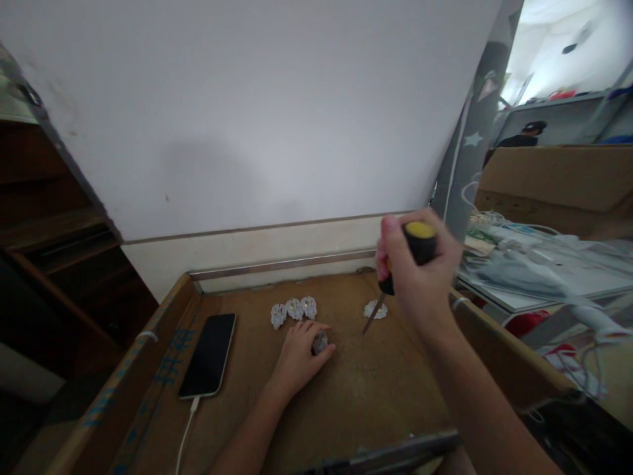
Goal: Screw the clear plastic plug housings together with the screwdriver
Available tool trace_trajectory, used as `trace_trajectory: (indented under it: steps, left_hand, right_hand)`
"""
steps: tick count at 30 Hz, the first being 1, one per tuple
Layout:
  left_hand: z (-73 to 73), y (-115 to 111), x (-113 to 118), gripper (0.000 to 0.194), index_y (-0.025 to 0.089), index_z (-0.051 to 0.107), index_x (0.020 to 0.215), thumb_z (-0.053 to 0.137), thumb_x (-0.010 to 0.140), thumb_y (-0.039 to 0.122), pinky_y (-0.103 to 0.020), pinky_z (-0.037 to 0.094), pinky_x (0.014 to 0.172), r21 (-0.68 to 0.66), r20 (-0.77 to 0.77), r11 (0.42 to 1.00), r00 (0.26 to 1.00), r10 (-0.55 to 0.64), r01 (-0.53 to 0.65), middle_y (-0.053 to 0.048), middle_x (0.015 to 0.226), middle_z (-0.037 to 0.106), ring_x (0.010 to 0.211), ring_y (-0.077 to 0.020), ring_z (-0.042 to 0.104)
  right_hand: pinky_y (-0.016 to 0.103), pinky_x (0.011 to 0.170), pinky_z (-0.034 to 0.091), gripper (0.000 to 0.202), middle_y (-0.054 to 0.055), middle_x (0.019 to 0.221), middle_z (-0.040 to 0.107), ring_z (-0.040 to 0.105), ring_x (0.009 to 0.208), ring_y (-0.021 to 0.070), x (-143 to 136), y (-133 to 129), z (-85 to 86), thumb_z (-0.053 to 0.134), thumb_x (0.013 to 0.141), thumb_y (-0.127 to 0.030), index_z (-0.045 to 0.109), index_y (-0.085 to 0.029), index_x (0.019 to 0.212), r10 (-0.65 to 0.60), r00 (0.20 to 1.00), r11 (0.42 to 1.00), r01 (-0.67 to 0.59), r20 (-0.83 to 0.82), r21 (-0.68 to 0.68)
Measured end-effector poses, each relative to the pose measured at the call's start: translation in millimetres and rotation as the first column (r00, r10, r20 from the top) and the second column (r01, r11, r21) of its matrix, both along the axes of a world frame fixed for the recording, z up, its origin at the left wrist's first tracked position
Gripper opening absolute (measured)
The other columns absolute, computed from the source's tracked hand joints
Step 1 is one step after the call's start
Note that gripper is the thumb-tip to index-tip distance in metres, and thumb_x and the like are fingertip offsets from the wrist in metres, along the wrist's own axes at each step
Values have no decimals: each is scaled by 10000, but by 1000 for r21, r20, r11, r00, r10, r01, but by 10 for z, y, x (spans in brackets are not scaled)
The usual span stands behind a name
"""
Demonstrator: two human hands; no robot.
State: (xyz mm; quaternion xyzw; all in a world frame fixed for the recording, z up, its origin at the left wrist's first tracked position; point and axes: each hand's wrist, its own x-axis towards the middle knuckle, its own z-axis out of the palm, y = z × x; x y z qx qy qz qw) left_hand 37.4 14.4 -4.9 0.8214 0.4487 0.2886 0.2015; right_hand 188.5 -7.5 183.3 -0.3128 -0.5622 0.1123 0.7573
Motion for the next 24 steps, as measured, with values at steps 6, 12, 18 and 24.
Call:
trace_trajectory:
  steps: [6,12,18,24]
  left_hand:
    - [17,1,-8,285,229,576,1098,411,873,170,-380,386,907,2,14,999,999,-36,36,-39,1086,618,1025,-214,526]
    - [-38,22,-13,309,209,535,1167,435,876,180,-399,382,933,33,13,999,1000,-12,12,-59,1114,611,1052,-221,512]
    - [-26,41,28,295,211,534,1171,460,886,199,-399,399,910,73,-28,997,1000,-4,6,-66,1106,617,1036,-225,525]
    - [79,173,253,263,235,573,1119,424,908,190,-383,366,937,131,-224,972,961,-164,196,-47,1089,632,1026,-205,543]
  right_hand:
    - [201,407,300,283,-53,530,397,368,440,56,-28,-73,-108,600,808,-363,457,-183,644,-44,996,999,45,78,-14]
    - [196,415,308,242,-58,536,407,372,440,53,-67,-101,-123,600,804,-307,456,-183,654,-18,996,1000,19,90,-8]
    - [179,439,332,246,-62,530,389,358,466,51,-130,-80,-247,593,791,-259,445,-176,614,-12,987,1000,12,162,-1]
    - [174,378,306,259,-73,504,385,358,404,45,31,-29,-235,608,792,-311,439,-184,642,-57,998,996,55,-25,-69]
